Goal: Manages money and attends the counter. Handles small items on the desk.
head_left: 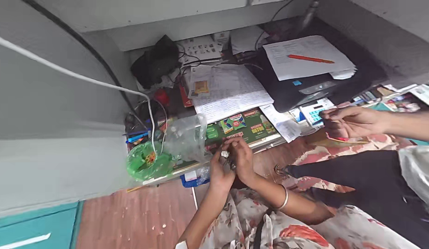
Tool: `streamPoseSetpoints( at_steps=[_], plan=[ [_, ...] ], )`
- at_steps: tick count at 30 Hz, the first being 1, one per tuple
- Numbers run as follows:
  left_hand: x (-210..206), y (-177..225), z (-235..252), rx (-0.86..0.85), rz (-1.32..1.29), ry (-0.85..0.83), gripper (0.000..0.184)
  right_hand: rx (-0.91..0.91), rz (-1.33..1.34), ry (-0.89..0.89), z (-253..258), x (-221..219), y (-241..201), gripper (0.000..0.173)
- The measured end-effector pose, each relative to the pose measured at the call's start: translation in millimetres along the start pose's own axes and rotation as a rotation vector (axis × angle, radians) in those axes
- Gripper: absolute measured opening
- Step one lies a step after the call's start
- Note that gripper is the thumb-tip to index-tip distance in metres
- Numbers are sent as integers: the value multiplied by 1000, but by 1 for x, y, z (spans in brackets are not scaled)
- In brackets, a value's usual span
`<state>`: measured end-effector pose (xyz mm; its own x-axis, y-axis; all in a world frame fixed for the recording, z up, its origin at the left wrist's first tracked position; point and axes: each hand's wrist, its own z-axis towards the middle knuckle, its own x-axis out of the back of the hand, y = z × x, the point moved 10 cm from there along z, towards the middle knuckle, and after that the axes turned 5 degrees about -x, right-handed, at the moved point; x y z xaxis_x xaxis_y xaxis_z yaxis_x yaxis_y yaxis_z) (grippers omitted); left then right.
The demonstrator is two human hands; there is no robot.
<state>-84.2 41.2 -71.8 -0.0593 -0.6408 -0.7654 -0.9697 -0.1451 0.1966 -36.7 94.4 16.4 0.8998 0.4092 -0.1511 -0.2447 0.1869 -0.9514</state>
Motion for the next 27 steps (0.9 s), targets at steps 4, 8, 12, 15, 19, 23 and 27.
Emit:
streamPoseSetpoints(
  at_steps=[4,8,12,15,19,23,27],
  plan=[
    [4,-1,2,23,-1,12,36,212,-274,-52,-6,-10,-11,36],
    [4,3,-5,73,21,28,33,125,-277,-23,-1,-6,-17,32],
    [-13,-1,-13,176,-100,-107,44,-45,-125,92,8,23,-32,30],
    [-21,-7,-21,219,-127,-141,43,-87,-156,87,0,27,-38,27],
    [-25,-7,-24,219,-85,-140,42,-53,-729,-173,1,32,-41,27],
    [-22,-15,-23,246,-35,-112,42,-54,-996,-384,-1,21,-31,35],
    [-13,-27,-20,265,-6,26,29,-172,-1047,-384,8,24,-22,25]
  ],
)
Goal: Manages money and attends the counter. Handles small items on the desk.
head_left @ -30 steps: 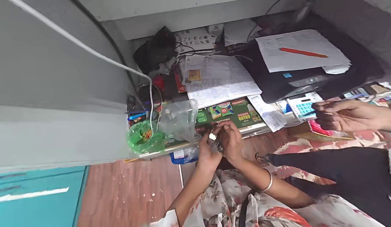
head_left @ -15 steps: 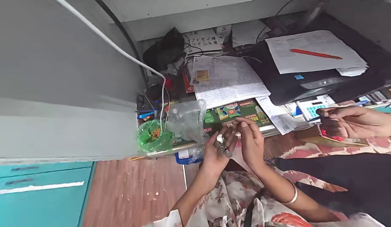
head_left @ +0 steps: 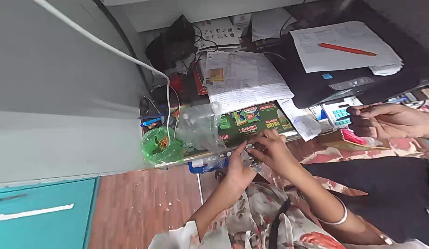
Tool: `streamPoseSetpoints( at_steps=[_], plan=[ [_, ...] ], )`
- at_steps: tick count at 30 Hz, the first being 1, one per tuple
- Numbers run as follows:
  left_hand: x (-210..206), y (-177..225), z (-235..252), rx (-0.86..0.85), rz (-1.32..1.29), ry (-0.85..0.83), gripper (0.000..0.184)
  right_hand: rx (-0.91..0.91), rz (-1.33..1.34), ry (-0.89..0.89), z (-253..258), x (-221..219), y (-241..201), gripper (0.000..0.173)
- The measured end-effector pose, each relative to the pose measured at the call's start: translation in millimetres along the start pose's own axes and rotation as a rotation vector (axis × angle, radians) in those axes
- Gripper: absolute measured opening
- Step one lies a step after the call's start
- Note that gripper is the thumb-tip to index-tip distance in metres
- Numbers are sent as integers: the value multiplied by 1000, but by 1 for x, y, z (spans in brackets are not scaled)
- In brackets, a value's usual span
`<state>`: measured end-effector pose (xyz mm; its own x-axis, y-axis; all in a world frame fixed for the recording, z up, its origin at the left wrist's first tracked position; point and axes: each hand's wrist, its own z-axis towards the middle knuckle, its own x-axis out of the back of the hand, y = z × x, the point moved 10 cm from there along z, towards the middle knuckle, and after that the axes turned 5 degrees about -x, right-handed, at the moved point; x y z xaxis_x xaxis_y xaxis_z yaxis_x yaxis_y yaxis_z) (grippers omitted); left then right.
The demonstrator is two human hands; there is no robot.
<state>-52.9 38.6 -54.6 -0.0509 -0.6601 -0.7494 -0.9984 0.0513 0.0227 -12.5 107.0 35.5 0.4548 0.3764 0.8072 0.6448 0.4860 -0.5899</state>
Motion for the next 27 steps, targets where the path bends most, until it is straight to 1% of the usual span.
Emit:
streamPoseSetpoints(
  at_steps=[2,4,7,8,9,10,11,12,13,14,15,17,18,20,21,23,25,26,27],
  plan=[
    [1,-3,3,5,26,20,28,-78,77,-36,4,1,9,22],
    [0,-5,7,11,52,1,30,-136,145,-49,6,4,17,20],
    [-3,-6,10,11,56,-4,32,-165,246,-27,4,10,25,22],
    [-3,-6,11,13,54,-7,32,-153,286,18,2,18,26,22],
    [-4,-6,12,13,57,-18,32,-118,318,112,-4,31,26,21],
    [-6,-5,13,12,67,-43,34,-66,338,254,-13,53,25,20],
    [-10,-4,13,19,70,-93,41,-39,299,408,-26,79,27,20],
    [-14,-5,14,29,73,-135,44,-49,181,554,-43,108,31,20],
    [-15,-5,15,40,72,-157,45,-97,20,668,-60,134,39,21],
    [-15,-5,18,43,71,-160,45,-177,-135,718,-73,156,52,21],
    [-15,-4,20,38,73,-156,44,-278,-253,707,-81,171,70,20],
    [-16,-4,21,34,89,-158,44,-479,-337,610,-87,185,110,17],
    [-17,-5,22,40,89,-162,44,-555,-345,563,-87,186,128,17],
    [-19,-8,23,61,92,-176,43,-644,-363,503,-84,184,149,17],
    [-20,-11,23,76,99,-182,44,-662,-372,494,-83,183,153,15],
    [-20,-14,23,105,108,-180,43,-698,-395,532,-83,187,154,14],
    [-20,-17,21,126,109,-162,43,-741,-442,616,-95,197,147,21],
    [-21,-17,21,133,106,-157,43,-735,-453,675,-102,203,140,26],
    [-21,-16,20,138,100,-151,44,-684,-461,742,-107,210,128,29]
  ],
)
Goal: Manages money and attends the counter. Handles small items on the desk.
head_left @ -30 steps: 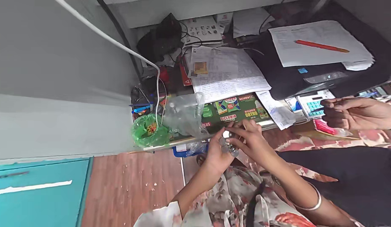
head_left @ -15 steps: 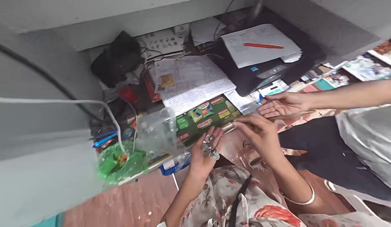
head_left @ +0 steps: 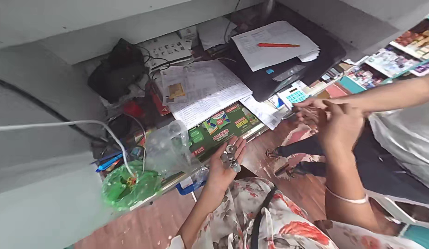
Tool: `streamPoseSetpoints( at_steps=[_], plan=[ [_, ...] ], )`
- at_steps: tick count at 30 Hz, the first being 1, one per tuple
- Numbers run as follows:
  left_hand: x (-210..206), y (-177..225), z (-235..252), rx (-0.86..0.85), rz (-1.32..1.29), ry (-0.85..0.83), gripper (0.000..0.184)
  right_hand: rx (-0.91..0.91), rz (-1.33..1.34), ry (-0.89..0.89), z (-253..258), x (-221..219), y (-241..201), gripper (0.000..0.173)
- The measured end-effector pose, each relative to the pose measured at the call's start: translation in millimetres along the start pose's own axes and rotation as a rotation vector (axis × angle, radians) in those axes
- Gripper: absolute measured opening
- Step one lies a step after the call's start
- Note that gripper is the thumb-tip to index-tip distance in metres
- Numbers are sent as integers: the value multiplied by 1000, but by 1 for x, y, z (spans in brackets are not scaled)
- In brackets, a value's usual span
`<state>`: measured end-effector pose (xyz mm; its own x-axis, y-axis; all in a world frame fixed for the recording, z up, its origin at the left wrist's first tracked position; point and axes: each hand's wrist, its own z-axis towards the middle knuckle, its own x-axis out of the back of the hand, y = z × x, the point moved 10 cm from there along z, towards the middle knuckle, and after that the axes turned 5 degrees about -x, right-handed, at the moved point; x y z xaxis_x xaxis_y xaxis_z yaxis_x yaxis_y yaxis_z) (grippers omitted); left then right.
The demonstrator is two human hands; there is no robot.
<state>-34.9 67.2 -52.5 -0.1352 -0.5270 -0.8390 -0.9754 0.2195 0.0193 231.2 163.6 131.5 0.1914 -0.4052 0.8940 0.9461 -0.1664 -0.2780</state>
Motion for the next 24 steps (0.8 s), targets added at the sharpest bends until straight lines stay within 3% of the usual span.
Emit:
streamPoseSetpoints(
  at_steps=[3,8,12,15,18,20,24],
  plan=[
    [1,3,-3,-2,-34,-1,43,248,166,177,-24,23,-32,30],
    [1,14,-6,-34,-89,-41,45,562,555,-91,-96,-28,-117,27],
    [12,29,-7,-124,-109,10,45,577,770,-454,-148,-75,-156,34],
    [33,37,-3,-205,-97,127,43,610,738,-714,-173,-110,-167,49],
    [48,32,3,-199,-103,238,37,590,756,-896,-176,-144,-169,33],
    [50,28,9,-187,-85,247,35,547,772,-958,-168,-160,-173,22],
    [45,31,19,-247,-109,265,32,571,721,-903,-144,-170,-184,20]
  ],
)
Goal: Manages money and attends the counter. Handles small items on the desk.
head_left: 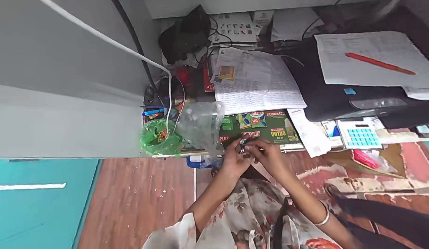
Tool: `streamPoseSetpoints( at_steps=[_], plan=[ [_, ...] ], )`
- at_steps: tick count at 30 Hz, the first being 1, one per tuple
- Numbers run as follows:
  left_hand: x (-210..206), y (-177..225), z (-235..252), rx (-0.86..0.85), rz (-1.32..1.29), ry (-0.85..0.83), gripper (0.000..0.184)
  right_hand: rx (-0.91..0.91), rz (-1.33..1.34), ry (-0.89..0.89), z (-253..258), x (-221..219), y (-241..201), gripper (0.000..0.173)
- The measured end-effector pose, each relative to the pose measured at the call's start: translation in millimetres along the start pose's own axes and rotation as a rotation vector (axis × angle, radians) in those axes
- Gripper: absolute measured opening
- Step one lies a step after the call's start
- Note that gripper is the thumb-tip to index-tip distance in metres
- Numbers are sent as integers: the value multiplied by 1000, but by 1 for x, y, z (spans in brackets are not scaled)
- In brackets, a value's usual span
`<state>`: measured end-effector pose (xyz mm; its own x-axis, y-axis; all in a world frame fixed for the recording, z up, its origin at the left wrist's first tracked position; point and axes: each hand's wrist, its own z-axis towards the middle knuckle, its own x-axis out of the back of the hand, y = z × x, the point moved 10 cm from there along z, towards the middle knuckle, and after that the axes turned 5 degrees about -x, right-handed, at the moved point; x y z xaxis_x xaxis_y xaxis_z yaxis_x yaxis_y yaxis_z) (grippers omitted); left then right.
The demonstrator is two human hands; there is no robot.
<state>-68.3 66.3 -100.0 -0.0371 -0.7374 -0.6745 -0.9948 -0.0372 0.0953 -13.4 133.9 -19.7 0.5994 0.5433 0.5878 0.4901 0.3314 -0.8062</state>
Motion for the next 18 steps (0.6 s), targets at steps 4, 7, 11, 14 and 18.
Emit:
streamPoseSetpoints(
  at_steps=[4,7,11,14,18],
  plan=[
    [-18,1,8,-47,-52,18,26,-60,165,-24,27,18,13,24],
    [-32,6,16,-68,-118,-23,30,-8,305,-4,40,36,15,23],
    [-35,9,24,-106,-185,-64,31,-25,461,20,51,47,29,21],
    [-31,15,25,-128,-198,-78,29,-135,516,35,56,49,50,22],
    [-35,26,28,-164,-99,-128,28,-199,573,74,53,51,59,22]
  ],
)
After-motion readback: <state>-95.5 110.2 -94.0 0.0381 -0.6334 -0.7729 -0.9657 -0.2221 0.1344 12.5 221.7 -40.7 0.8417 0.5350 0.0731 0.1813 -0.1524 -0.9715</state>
